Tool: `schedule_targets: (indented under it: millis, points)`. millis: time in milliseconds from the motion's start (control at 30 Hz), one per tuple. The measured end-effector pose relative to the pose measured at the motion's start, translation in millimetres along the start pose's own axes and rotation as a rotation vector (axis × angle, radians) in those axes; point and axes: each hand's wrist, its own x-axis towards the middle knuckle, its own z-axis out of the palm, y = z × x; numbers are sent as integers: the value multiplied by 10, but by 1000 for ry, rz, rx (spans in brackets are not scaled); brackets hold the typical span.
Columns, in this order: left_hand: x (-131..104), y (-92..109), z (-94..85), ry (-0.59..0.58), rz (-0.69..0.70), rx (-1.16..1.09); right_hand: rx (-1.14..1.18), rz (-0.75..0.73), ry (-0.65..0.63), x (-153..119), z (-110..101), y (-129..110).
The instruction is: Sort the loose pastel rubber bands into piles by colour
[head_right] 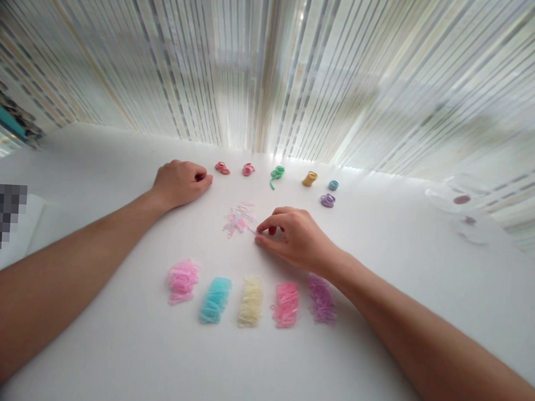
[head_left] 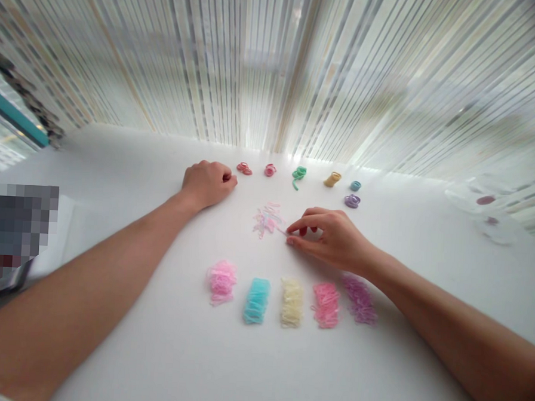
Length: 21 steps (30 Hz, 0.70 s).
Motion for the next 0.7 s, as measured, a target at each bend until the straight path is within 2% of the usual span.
schedule_targets:
  millis: [400, 700]
  points:
    - [0, -2, -11, -8, 1, -9, -12, 18, 12, 7, 111, 8]
    - [0, 5, -15, -12, -8, -20, 5, 35, 18, 5, 71, 82]
